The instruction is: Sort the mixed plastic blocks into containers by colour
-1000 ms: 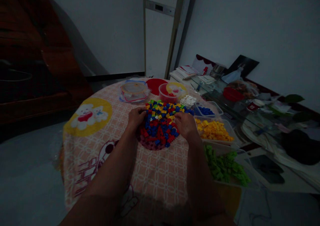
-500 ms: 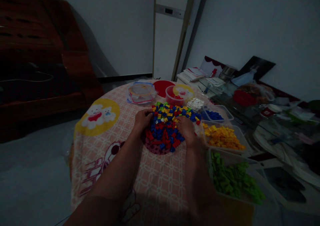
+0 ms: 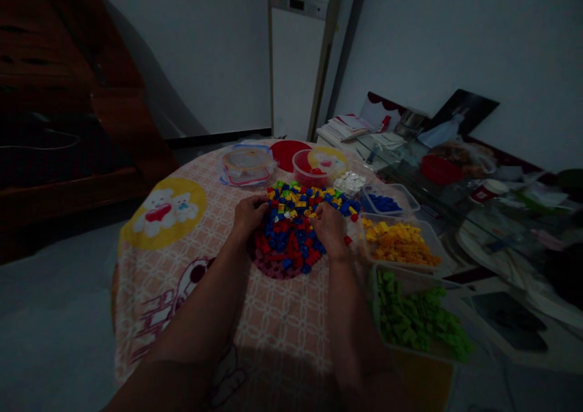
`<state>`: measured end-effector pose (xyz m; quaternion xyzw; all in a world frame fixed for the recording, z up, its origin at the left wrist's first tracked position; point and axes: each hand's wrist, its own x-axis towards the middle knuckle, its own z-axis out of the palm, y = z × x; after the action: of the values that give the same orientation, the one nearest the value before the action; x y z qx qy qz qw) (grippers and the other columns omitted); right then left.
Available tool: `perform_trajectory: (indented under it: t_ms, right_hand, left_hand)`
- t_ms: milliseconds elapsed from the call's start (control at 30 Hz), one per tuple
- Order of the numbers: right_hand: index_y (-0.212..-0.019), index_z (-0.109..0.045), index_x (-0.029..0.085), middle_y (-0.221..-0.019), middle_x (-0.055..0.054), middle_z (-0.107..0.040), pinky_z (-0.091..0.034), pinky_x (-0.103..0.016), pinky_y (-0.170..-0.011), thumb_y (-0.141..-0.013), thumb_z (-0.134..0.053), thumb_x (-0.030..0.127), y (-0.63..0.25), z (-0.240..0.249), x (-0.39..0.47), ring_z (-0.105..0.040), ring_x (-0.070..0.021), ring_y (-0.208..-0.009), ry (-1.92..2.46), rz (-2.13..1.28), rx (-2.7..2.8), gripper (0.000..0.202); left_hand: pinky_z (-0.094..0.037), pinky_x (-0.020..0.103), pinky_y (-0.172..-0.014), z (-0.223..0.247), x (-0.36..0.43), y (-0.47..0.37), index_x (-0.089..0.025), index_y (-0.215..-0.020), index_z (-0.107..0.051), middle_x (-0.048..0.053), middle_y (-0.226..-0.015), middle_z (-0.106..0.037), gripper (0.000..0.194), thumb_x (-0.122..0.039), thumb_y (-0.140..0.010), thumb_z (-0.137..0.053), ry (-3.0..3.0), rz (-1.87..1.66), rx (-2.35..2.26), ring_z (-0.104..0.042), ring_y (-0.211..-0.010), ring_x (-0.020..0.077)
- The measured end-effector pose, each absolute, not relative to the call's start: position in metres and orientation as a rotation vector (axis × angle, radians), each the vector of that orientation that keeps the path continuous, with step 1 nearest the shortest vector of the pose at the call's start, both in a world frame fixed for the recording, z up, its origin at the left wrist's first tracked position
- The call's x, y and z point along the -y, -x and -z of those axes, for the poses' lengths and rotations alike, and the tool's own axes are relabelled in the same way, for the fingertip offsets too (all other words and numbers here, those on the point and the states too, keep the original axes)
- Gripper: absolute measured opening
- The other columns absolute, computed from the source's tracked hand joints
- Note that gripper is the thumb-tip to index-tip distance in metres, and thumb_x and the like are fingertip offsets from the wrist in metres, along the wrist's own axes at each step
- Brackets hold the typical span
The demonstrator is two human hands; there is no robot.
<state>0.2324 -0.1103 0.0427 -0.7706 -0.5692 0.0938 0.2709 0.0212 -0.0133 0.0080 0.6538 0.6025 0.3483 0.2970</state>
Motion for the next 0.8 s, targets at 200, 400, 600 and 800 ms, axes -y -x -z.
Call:
perform_trajectory:
  t_ms: [200, 400, 600, 800]
  right_hand:
    - [-0.088, -0.075, 0.018, -0.085, -0.005, -0.076, -0.051, -0.029, -0.078, -0.078, -0.062, 0.024, -0.238, -0.041, 0.108, -0.07, -0.0196, -0.081, 1.815, -0.382, 1.284, 0.018]
    - [-0.087, -0.07, 0.017, -0.068, 0.0, -0.069, -0.052, -0.027, -0.057, -0.07, -0.067, 0.03, -0.238, -0.033, 0.102, -0.064, -0.016, -0.058, 1.464, -0.643, 0.794, 0.023]
    - [-0.093, -0.063, 0.017, -0.076, 0.002, -0.069, -0.061, -0.031, -0.077, -0.068, -0.073, 0.02, -0.236, -0.045, 0.106, -0.071, -0.0142, -0.074, 0.954, -0.713, 0.361, 0.027]
    - [-0.116, -0.061, 0.017, -0.121, -0.008, -0.069, -0.054, -0.043, -0.108, -0.083, -0.064, 0.019, -0.253, -0.081, 0.123, -0.066, -0.0187, -0.122, 0.777, -0.454, 0.31, 0.033]
  left_hand:
    - [-0.054, 0.029, -0.085, -0.005, 0.012, -0.02, -0.018, -0.108, -0.079, 0.005, -0.101, -0.08, 0.034, -0.027, -0.08, -0.061, -1.743, -0.925, -1.596, -0.073, -0.091, 0.0217]
    - [-0.054, 0.028, -0.086, 0.0, 0.01, -0.019, -0.019, -0.108, -0.079, 0.004, -0.103, -0.08, 0.035, -0.028, -0.079, -0.061, -1.741, -0.942, -1.59, -0.072, -0.09, 0.0211]
    - [-0.054, 0.028, -0.085, -0.001, 0.01, -0.019, -0.019, -0.109, -0.079, 0.005, -0.102, -0.08, 0.036, -0.026, -0.079, -0.061, -1.736, -0.934, -1.59, -0.073, -0.091, 0.0215]
    - [-0.054, 0.03, -0.088, -0.005, 0.012, -0.02, -0.019, -0.108, -0.079, 0.005, -0.106, -0.08, 0.034, -0.025, -0.08, -0.06, -1.743, -0.943, -1.579, -0.073, -0.094, 0.0226]
